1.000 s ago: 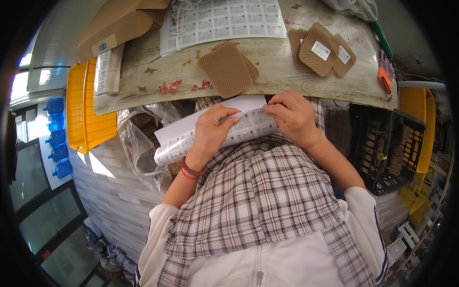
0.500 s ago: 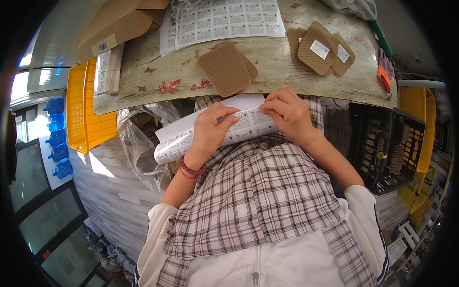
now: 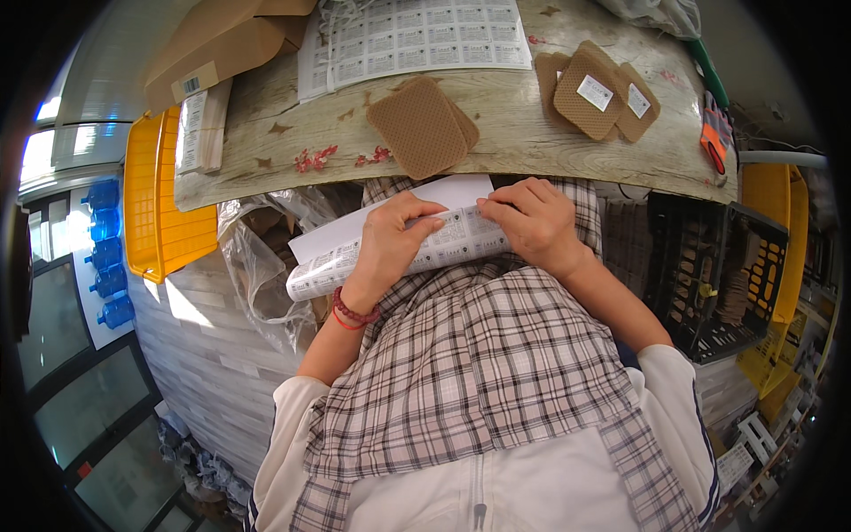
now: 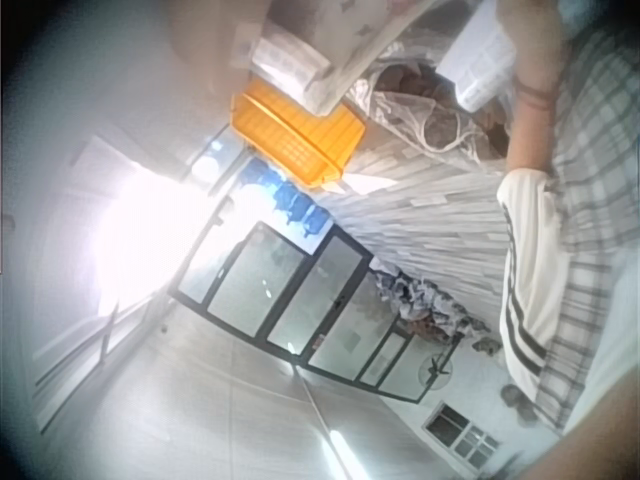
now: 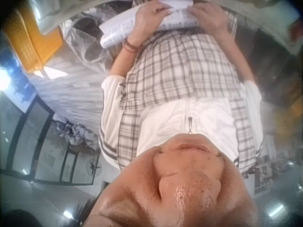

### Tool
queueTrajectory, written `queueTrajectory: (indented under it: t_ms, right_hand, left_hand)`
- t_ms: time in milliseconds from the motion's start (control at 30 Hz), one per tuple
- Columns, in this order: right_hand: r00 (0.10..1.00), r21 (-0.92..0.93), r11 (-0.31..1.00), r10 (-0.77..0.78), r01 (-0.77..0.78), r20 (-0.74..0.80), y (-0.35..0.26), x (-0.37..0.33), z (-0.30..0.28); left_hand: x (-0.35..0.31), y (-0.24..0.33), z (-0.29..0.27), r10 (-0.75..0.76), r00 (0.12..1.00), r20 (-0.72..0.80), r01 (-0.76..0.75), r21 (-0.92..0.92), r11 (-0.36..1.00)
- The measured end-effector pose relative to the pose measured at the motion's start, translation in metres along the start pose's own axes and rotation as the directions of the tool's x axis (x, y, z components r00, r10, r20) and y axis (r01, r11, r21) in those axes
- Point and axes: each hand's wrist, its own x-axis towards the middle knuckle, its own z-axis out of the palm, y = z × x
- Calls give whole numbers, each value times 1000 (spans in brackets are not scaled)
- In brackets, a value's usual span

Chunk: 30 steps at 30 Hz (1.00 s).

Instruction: The person repeatedly peels small white labels from a roll and sticks them onto small brown cardboard pieces on a cluttered work table. The person handles the cardboard pieces one at a time and stacks the labeled pieces to the right.

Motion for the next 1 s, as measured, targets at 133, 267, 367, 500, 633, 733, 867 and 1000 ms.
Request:
queueTrajectory:
  t_ms: [133, 267, 367, 500, 633, 733, 867, 1000]
  right_hand:
    - [999, 34, 999, -6, 8, -35, 0, 1, 1]
    - [998, 40, 999, -25, 27, -54, 2, -3, 4]
    - [997, 40, 997, -63, 65, -50, 1, -3, 4]
    - [999, 162, 986, -47, 49, -15, 5, -9, 5]
    - [964, 377, 893, 266, -248, 4, 1, -10, 3]
    - [885, 422, 783, 448, -456, 124, -1, -14, -2]
    - [804, 451, 674, 555, -586, 214, -1, -13, -1]
    - [827, 456, 700, 534, -549, 176, 2, -12, 3]
  left_hand:
    - [0, -3, 0, -31, 999, 10, 31, -16, 999]
    - [1, -2, 0, -40, 999, 22, 41, -16, 999]
    - [2, -3, -1, -73, 997, 31, 75, -70, 995]
    - [2, -8, -2, -83, 996, 41, 86, -101, 991]
    - [1, -4, -2, -67, 997, 24, 68, -56, 996]
    - [1, -1, -2, -51, 999, 4, 51, 3, 999]
    - [0, 3, -3, -46, 999, -6, 46, 39, 998]
    - [-1, 4, -2, -15, 1000, -27, 17, 74, 997]
